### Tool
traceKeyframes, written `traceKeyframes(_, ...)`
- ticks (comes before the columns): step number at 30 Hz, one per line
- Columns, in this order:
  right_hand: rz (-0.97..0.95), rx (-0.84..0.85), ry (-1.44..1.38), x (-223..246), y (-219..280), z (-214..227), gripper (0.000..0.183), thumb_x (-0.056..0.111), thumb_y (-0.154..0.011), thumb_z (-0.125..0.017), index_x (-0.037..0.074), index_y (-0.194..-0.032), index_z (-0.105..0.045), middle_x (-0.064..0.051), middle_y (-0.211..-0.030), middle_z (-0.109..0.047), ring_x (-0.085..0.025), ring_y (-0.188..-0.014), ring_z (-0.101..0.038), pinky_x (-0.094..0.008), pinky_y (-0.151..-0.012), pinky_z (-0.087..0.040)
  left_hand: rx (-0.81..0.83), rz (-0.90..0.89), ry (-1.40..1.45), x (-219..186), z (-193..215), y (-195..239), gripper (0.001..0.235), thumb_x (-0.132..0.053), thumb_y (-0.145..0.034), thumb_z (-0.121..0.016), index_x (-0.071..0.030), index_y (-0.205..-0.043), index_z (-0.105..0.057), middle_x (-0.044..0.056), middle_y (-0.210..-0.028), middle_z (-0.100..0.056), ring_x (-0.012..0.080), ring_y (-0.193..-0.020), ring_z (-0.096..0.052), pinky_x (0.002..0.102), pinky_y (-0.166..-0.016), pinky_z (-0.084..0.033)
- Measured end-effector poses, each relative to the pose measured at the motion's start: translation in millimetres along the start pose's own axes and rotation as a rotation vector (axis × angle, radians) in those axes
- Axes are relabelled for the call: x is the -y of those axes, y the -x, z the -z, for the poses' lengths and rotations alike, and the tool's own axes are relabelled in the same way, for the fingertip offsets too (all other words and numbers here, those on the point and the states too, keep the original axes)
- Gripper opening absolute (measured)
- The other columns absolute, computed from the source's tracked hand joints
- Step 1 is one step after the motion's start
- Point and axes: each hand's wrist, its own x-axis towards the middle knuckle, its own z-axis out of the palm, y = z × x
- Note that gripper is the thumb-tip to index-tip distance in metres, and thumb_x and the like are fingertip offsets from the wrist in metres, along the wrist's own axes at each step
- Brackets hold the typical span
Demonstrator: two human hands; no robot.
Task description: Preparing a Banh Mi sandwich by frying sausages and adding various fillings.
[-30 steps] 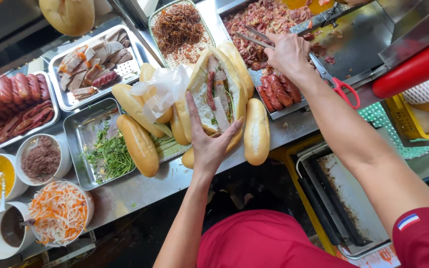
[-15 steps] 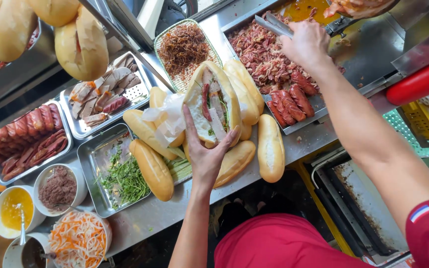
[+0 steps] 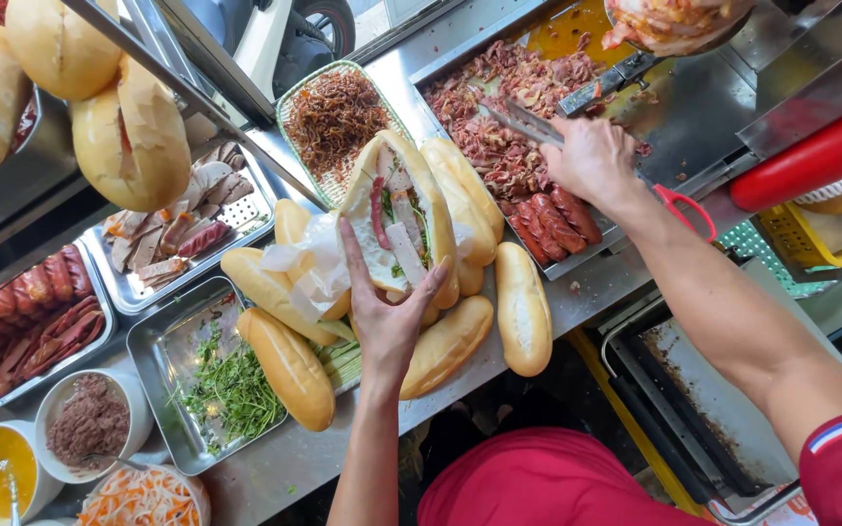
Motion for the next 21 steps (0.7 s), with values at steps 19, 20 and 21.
traceKeyframes(19,0.007,-0.061,-0.146,6,-51,-34,0.028,0.032,-0.092,-0.071,0.015,-0.114,-0.075,-0.017,-0.083,-0.073,-0.037,-0.079,-0.071,-0.054,-0.078,-0.055,0.008,-0.022,0.016,3,7,-14,0.116,-0.009,-0.084,-0.085,-0.014,-0.168,-0.005,0.018,-0.161,-0.042,0.0231,-0.133,-0.058,0.036,-0.108,-0.054)
traceKeyframes(20,0.005,-0.060,-0.146,8,-49,-39,0.028,0.032,-0.092,-0.071,0.015,-0.114,-0.075,-0.017,-0.083,-0.073,-0.037,-0.079,-0.071,-0.054,-0.078,-0.055,0.010,-0.020,0.016,4,3,-16,0.116,-0.009,-0.084,-0.085,-0.014,-0.168,-0.005,0.018,-0.161,-0.042,0.0231,-0.133,-0.058,0.036,-0.108,-0.054)
traceKeyframes(21,0.008,-0.032,-0.094,9,-47,-44,0.028,0.032,-0.093,-0.070,0.013,-0.113,-0.075,-0.017,-0.083,-0.073,-0.037,-0.079,-0.071,-0.055,-0.077,-0.055,0.005,-0.018,-0.052,5,0,-17,0.117,-0.012,-0.083,-0.086,-0.014,-0.168,-0.006,0.018,-0.161,-0.043,0.0236,-0.134,-0.058,0.036,-0.109,-0.053)
